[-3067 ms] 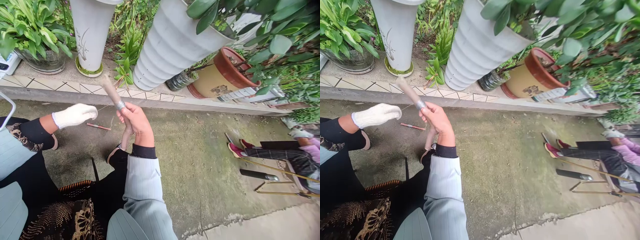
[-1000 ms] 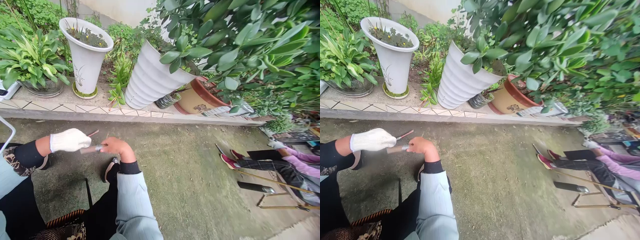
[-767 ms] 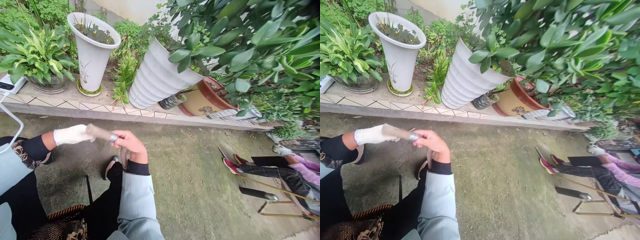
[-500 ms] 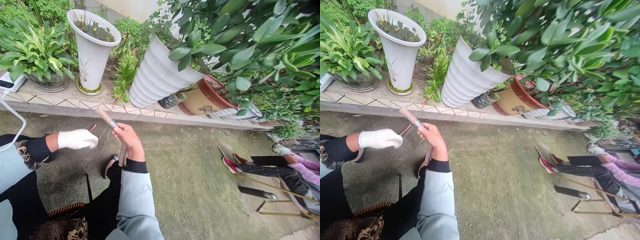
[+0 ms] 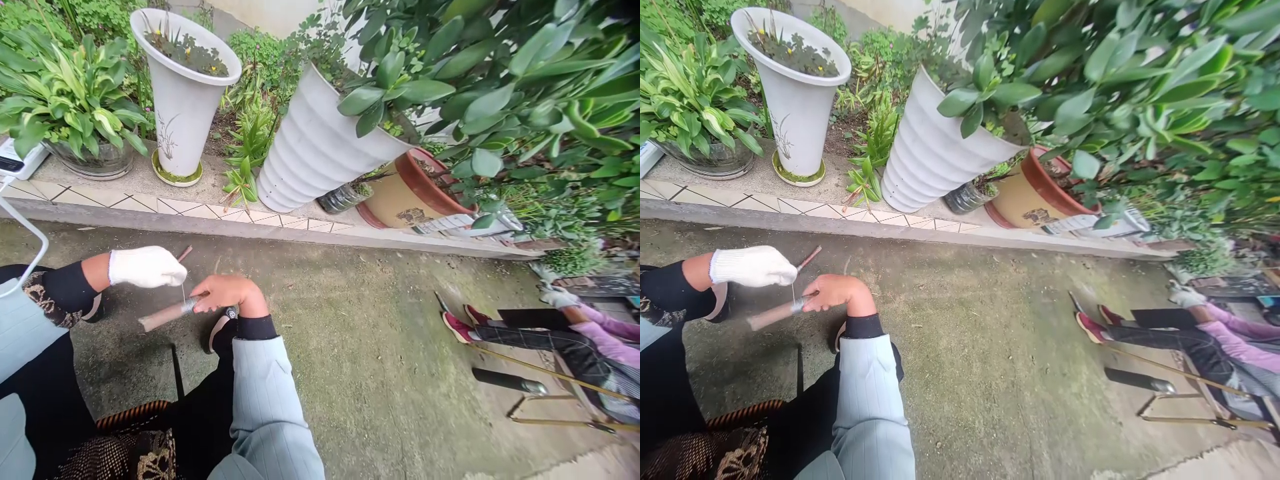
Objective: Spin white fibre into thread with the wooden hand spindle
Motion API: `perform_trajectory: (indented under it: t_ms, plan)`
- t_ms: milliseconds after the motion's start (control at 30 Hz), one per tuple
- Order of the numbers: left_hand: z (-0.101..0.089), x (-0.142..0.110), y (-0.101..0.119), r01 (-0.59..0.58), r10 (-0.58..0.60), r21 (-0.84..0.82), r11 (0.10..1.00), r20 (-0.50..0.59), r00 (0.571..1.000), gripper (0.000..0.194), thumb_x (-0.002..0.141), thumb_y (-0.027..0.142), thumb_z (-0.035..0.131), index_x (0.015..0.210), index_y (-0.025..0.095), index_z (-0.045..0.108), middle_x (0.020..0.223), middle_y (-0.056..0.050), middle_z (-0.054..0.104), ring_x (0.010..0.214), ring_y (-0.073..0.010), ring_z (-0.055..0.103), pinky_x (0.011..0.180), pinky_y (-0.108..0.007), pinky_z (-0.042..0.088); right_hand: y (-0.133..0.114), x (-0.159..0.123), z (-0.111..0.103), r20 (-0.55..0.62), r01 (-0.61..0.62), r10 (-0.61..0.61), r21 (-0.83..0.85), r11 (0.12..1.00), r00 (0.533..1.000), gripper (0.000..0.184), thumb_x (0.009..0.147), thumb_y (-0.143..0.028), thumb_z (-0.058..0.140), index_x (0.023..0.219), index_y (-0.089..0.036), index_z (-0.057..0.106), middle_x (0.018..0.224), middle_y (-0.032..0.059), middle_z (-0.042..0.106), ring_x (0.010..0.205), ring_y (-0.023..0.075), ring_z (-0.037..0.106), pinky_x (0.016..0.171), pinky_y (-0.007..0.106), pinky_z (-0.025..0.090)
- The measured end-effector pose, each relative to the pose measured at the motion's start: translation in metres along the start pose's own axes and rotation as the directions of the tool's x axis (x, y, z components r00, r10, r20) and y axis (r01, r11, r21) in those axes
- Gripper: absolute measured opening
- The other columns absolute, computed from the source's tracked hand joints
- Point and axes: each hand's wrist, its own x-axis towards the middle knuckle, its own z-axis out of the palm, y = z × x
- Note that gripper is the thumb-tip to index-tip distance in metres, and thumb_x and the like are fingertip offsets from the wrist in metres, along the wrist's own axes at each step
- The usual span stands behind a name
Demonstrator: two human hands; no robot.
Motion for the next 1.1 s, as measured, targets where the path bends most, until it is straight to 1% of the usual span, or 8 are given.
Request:
perform_trajectory:
  t_ms: [133,233,300,467,733,967,1033,1100]
  plan:
    - [-0.014,-0.001,-0.007,0.096,-0.109,-0.146,0.985,-0.085,0.99,0.03,0.091,0.033,0.038,0.077,0.017,0.06,0.068,-0.001,0.059,0.06,-0.0123,0.05,0.06,-0.022,0.037,-0.002,-0.029,-0.005,-0.458,0.46,-0.28,0.348,0.817,0.844,0.044,0.068,-0.048,0.07,0.095,-0.014,0.062,0.07,0.0001,0.058,0.057,0.0087,0.047,0.056,0.023,0.04]
    - [-0.005,0.002,-0.008,0.105,-0.117,-0.142,0.984,-0.08,0.99,0.031,0.092,0.033,0.035,0.08,0.017,0.059,0.068,0.0,0.059,0.06,-0.0122,0.052,0.061,-0.022,0.038,0.002,-0.032,-0.011,-0.778,0.622,-0.142,0.363,0.694,0.612,0.045,0.07,-0.056,0.065,0.084,-0.015,0.058,0.069,0.0007,0.055,0.055,0.0083,0.044,0.052,0.023,0.038]
    - [0.004,0.005,-0.006,0.054,-0.058,-0.083,0.995,-0.047,0.997,0.029,0.092,0.031,0.036,0.077,0.017,0.057,0.068,0.0,0.059,0.06,-0.0117,0.05,0.061,-0.021,0.037,0.008,-0.023,-0.014,-0.829,0.557,-0.023,0.354,0.751,0.559,0.038,0.072,-0.053,0.063,0.079,-0.016,0.056,0.069,0.0002,0.054,0.054,0.0079,0.044,0.051,0.022,0.036]
    - [0.015,0.009,0.003,0.029,-0.029,-0.016,0.999,-0.001,1.0,0.024,0.089,0.024,0.038,0.072,0.017,0.053,0.068,0.001,0.056,0.059,-0.0109,0.046,0.062,-0.021,0.035,0.018,0.001,-0.015,-0.811,0.042,0.128,0.184,0.982,0.571,0.02,0.079,-0.036,0.056,0.082,-0.017,0.061,0.065,-0.001,0.056,0.056,0.0098,0.047,0.056,0.022,0.035]
    - [0.012,0.008,0.005,0.055,-0.055,0.013,0.998,0.017,0.998,0.023,0.087,0.02,0.04,0.067,0.017,0.051,0.061,0.002,0.052,0.055,-0.0104,0.041,0.058,-0.021,0.031,0.01,0.003,-0.009,-0.685,-0.336,0.144,-0.155,0.929,0.714,0.019,0.081,-0.035,0.058,0.078,-0.017,0.064,0.073,0.0042,0.062,0.063,0.013,0.05,0.057,0.025,0.03]
    - [0.002,0.006,0.001,0.037,-0.036,0.027,0.999,-0.019,0.999,0.028,0.089,0.027,0.039,0.067,0.017,0.053,0.063,0.001,0.055,0.055,-0.0105,0.041,0.058,-0.022,0.032,0.009,0.001,-0.003,-0.085,-0.053,0.051,-0.027,0.998,0.995,0.013,0.076,-0.027,0.063,0.078,-0.014,0.065,0.062,-0.0011,0.057,0.053,0.009,0.049,0.053,0.022,0.036]
    - [0.0,0.006,-0.002,0.064,-0.067,-0.052,0.997,-0.075,0.995,0.029,0.09,0.031,0.039,0.071,0.016,0.055,0.066,0.001,0.056,0.058,-0.0106,0.045,0.059,-0.021,0.034,0.007,-0.011,-0.002,-0.069,0.173,-0.164,0.169,0.97,0.984,0.025,0.073,-0.033,0.068,0.089,-0.014,0.066,0.067,-0.001,0.059,0.056,0.009,0.05,0.055,0.022,0.039]
    - [0.001,0.007,-0.002,0.132,-0.154,-0.152,0.98,-0.143,0.978,0.031,0.09,0.035,0.037,0.077,0.016,0.057,0.069,0.001,0.057,0.057,-0.0105,0.046,0.058,-0.021,0.035,0.007,-0.024,-0.004,-0.348,0.419,-0.302,0.337,0.843,0.888,0.036,0.07,-0.039,0.07,0.095,-0.014,0.064,0.072,0.0002,0.06,0.059,0.0089,0.05,0.056,0.022,0.041]
